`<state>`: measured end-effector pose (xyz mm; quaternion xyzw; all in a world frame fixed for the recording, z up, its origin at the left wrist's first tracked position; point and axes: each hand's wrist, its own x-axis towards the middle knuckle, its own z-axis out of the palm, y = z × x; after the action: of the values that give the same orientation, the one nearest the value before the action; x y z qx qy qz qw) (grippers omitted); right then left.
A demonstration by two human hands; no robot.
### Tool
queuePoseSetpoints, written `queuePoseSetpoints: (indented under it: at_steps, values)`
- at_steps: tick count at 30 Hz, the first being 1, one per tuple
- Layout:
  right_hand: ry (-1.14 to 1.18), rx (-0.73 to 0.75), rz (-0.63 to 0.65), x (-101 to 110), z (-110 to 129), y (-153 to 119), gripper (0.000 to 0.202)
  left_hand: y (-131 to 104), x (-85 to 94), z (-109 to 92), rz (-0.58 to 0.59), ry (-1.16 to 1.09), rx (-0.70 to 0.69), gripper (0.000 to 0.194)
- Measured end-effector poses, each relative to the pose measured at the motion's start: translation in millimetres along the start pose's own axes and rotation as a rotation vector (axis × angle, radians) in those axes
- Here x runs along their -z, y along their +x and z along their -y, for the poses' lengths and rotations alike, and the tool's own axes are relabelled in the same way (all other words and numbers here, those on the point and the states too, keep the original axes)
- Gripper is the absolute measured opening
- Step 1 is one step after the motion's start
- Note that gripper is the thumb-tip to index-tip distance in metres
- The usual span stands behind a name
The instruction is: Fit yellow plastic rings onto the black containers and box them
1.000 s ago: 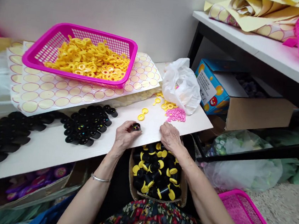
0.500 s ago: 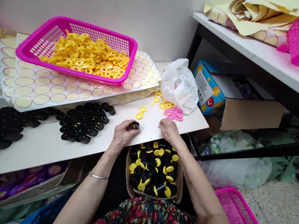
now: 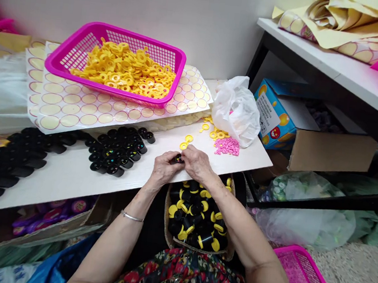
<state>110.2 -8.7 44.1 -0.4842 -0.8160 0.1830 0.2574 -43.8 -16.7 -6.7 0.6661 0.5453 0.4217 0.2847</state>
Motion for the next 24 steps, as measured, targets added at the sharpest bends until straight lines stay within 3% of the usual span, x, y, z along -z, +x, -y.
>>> queuePoseSetpoints:
  at_steps: [5,16,21,24]
  values:
    - [-0.150,0.005,0.123,-8.4,7.4,10.1,0.019,0.0,0.2,-0.8,0.005,0.022,-0.034,0.014]
    - [-0.428,0.059,0.292,-2.1,27.6,17.5,0.022,-0.1,-0.9,2.2,-0.007,0.028,-0.039,0.018]
    - [-0.166,0.003,0.254,1.6,15.3,18.7,0.017,-0.3,-3.4,3.9,-0.009,0.016,-0.041,0.018]
    - [0.103,-0.064,0.112,4.7,-6.2,26.6,0.012,-0.7,-4.6,6.1,-0.021,0.002,-0.005,0.018]
